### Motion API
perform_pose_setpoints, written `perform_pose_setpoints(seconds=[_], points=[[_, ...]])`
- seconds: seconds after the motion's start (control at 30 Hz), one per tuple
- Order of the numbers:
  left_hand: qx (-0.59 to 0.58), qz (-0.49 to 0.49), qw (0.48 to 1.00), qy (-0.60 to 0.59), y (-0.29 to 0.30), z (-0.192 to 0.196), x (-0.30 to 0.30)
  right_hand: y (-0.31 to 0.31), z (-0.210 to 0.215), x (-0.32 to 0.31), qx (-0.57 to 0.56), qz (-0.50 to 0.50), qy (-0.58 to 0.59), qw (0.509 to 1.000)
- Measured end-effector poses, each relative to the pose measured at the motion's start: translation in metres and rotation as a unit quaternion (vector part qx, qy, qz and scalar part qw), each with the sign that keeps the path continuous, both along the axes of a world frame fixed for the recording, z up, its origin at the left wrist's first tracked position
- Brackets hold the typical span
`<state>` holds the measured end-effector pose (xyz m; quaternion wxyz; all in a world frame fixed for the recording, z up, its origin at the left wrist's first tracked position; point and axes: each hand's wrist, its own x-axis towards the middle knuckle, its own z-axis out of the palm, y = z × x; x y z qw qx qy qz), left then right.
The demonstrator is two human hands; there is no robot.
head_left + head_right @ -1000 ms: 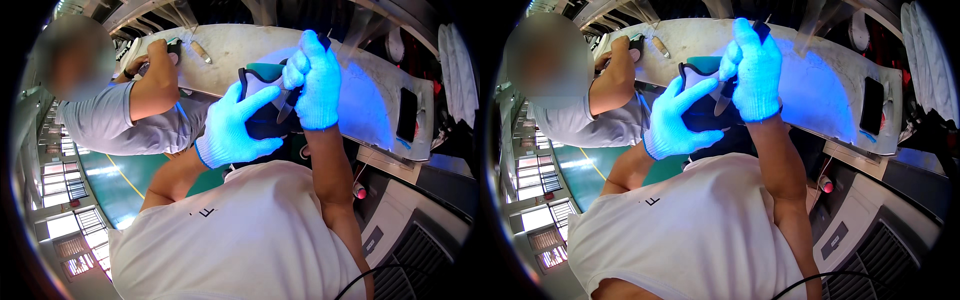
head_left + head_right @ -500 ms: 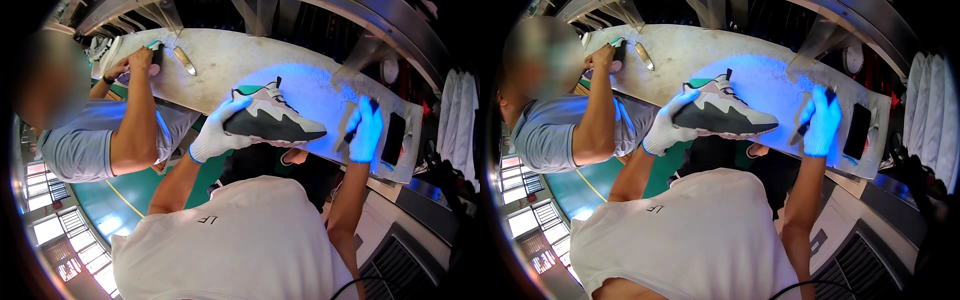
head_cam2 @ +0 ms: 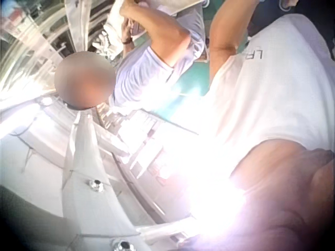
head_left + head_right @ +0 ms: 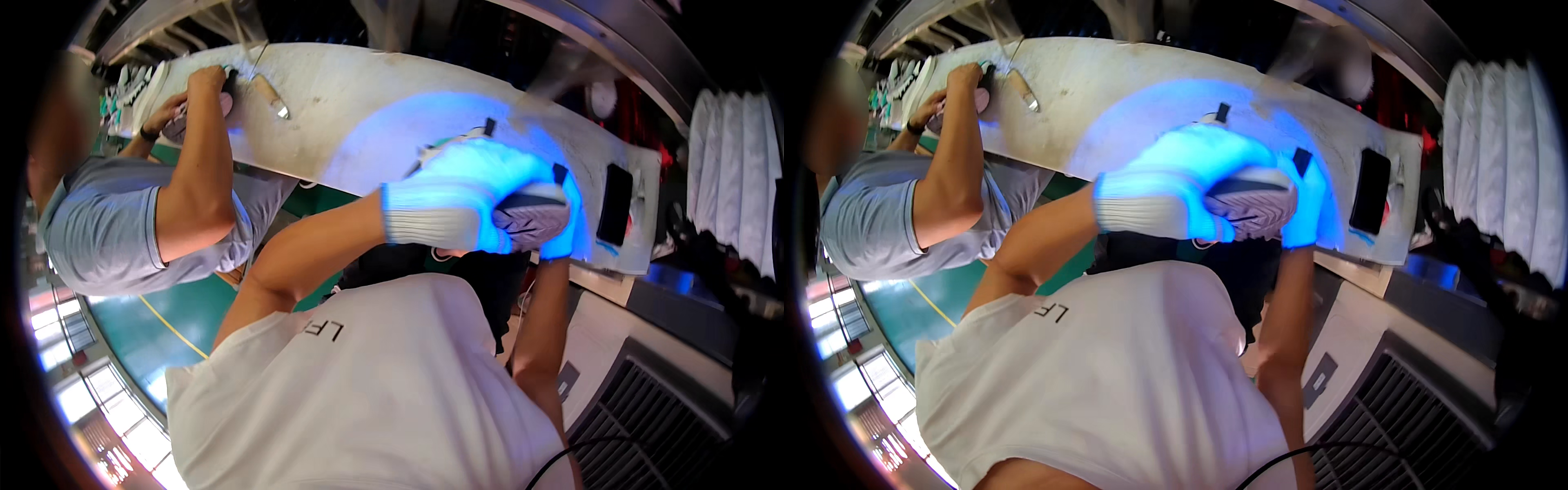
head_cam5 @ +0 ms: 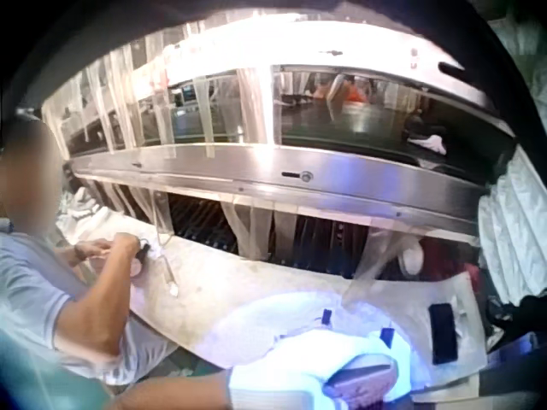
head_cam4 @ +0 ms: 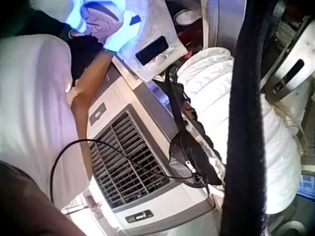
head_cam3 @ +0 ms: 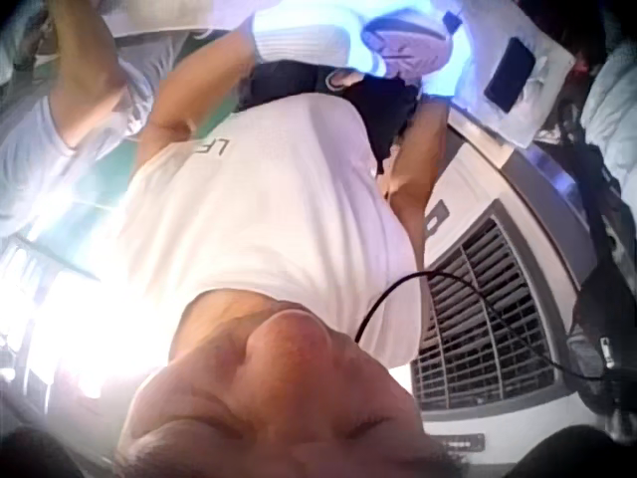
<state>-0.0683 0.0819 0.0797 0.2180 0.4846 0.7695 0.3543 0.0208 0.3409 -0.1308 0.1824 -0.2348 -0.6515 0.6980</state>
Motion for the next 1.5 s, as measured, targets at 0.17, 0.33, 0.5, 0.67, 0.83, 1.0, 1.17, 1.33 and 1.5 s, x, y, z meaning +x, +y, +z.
perform_pose_setpoints(seconds=[0.17, 0.33, 0.5, 0.67, 0.83, 1.0, 1.17, 1.33, 1.5], points=[[0.199, 0.05, 0.969, 0.135, -0.074, -0.03, -0.018, 0.027, 0.074, 0.001, -0.135, 0.201, 0.006, 0.97], [-0.007, 0.139, 0.978, 0.157, -0.112, -0.13, -0.043, -0.019, 0.124, -0.013, 0.02, 0.147, -0.051, 0.988], [-0.06, 0.059, 0.981, 0.176, -0.076, -0.067, -0.014, -0.018, 0.123, -0.028, 0.095, 0.143, -0.113, 0.979], [-0.04, 0.067, 0.983, 0.169, -0.016, -0.064, -0.006, -0.012, 0.114, -0.025, 0.064, 0.139, -0.126, 0.98], [-0.129, -0.011, 0.979, 0.155, 0.009, -0.059, -0.021, -0.012, 0.118, -0.017, -0.036, 0.028, -0.09, 0.995], [-0.118, -0.037, 0.97, 0.211, 0.016, -0.07, -0.037, -0.006, 0.1, -0.046, -0.37, -0.102, 0.084, 0.92], [-0.138, -0.016, 0.966, 0.219, 0.024, -0.067, -0.032, -0.026, 0.079, -0.066, -0.294, -0.08, 0.123, 0.944], [-0.164, -0.006, 0.974, 0.157, 0.034, -0.053, -0.033, -0.062, 0.102, -0.078, -0.234, -0.02, 0.109, 0.966], [-0.136, -0.032, 0.973, 0.185, 0.035, -0.057, -0.04, -0.011, 0.076, -0.057, -0.334, 0.031, 0.062, 0.94]])
